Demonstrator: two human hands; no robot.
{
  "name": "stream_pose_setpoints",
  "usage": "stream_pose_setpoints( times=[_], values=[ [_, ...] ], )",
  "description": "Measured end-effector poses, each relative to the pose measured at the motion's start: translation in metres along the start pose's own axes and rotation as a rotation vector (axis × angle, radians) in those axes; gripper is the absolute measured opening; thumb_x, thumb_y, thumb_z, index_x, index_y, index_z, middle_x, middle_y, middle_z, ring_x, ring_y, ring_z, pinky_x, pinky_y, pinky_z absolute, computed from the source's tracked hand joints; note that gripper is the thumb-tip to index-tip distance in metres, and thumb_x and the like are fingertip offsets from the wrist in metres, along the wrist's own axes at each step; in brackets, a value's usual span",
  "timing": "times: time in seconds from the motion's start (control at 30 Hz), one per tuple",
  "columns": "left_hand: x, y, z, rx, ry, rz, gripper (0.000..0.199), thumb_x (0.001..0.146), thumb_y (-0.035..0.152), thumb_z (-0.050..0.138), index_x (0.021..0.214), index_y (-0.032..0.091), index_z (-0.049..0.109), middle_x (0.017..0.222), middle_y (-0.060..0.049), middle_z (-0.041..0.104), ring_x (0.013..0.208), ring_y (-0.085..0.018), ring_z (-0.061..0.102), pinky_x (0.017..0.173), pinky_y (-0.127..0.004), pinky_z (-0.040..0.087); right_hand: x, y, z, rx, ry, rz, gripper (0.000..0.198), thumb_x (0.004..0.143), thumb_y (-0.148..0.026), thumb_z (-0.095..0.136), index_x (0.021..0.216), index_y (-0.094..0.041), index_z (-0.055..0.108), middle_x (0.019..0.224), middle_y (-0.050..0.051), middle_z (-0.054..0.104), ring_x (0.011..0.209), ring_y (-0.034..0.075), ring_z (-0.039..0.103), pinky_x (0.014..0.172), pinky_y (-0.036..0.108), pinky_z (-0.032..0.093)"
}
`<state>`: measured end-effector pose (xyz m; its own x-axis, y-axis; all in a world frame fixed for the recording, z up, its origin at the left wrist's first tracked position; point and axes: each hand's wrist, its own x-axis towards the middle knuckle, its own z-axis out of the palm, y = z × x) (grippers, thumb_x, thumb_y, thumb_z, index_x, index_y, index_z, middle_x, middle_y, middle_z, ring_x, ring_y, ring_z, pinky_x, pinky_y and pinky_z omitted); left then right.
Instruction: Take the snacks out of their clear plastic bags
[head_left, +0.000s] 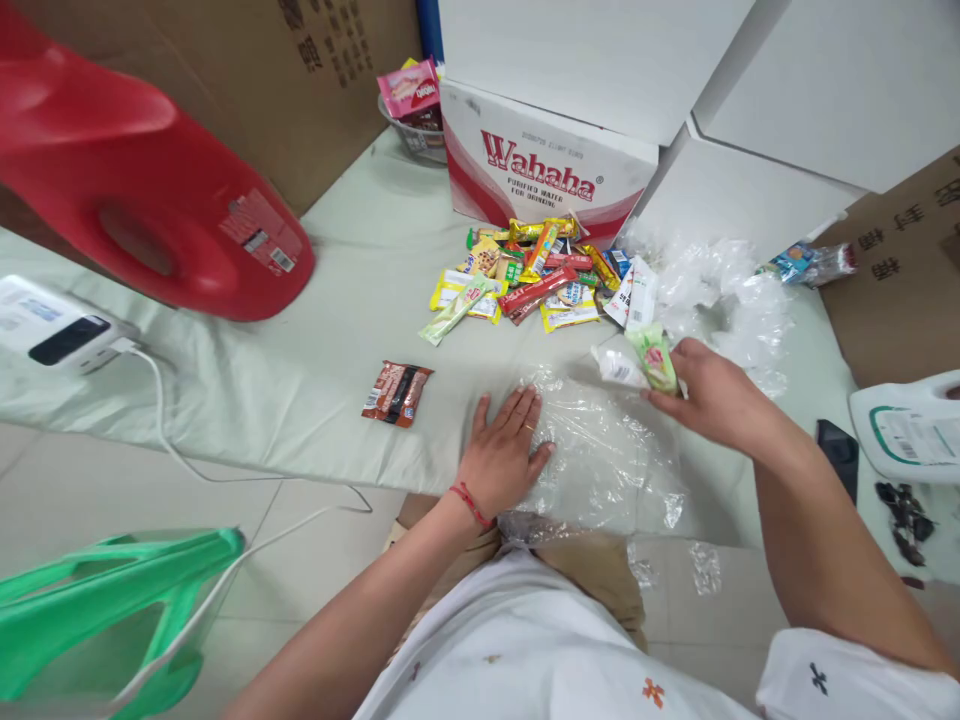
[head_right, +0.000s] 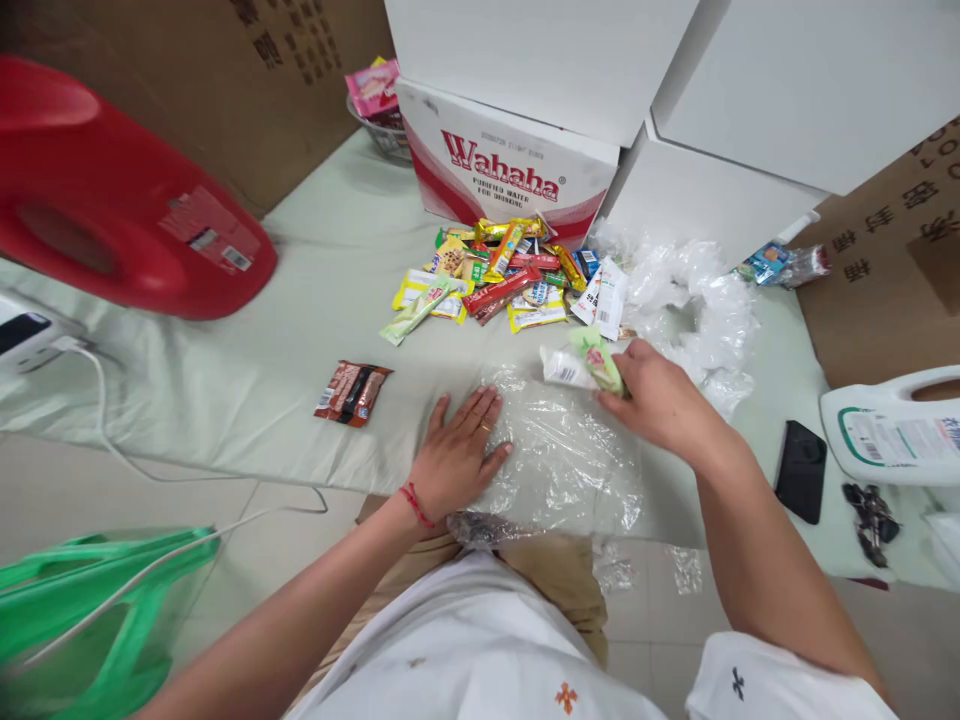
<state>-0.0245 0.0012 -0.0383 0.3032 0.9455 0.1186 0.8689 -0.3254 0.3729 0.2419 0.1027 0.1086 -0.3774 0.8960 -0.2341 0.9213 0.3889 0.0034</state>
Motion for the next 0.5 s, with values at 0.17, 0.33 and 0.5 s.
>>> stream_pose_setpoints(
  times=[0.17,0.33,0.5],
  values=[
    [0.001,-0.003,-0.001,-0.031,0.024,0.003,0.057,0.108,0.032,0.032,0.163,0.022,0.037,0.167,-0.011,0.041,0.154,-0.028,0.041,0.129,-0.061,0.021,-0.045,-0.062,0.029,0.064,-0.126,-0.065,0.014,0.095,-0.028,0.062,0.103,-0.019,0.069,0.104,0.011,0.060,0.085,0.023,0.062,0.074,0.032,0.047],
    [0.001,-0.005,-0.003,-0.063,0.036,-0.025,0.055,0.109,0.031,0.027,0.161,0.021,0.041,0.165,-0.009,0.045,0.154,-0.025,0.042,0.129,-0.057,0.024,-0.049,-0.080,0.075,0.158,-0.121,0.001,0.035,0.094,-0.039,0.071,0.120,-0.016,0.066,0.110,0.014,0.059,0.097,0.029,0.063,0.076,0.034,0.051],
    [0.002,-0.004,-0.003,-0.060,0.016,-0.026,0.053,0.108,0.037,0.032,0.157,0.023,0.048,0.164,-0.008,0.047,0.154,-0.027,0.042,0.130,-0.058,0.022,-0.058,-0.026,0.053,0.444,0.071,-0.014,0.050,0.102,-0.055,0.053,0.134,-0.020,0.067,0.101,0.009,0.061,0.081,0.022,0.063,0.080,0.034,0.053]
  ],
)
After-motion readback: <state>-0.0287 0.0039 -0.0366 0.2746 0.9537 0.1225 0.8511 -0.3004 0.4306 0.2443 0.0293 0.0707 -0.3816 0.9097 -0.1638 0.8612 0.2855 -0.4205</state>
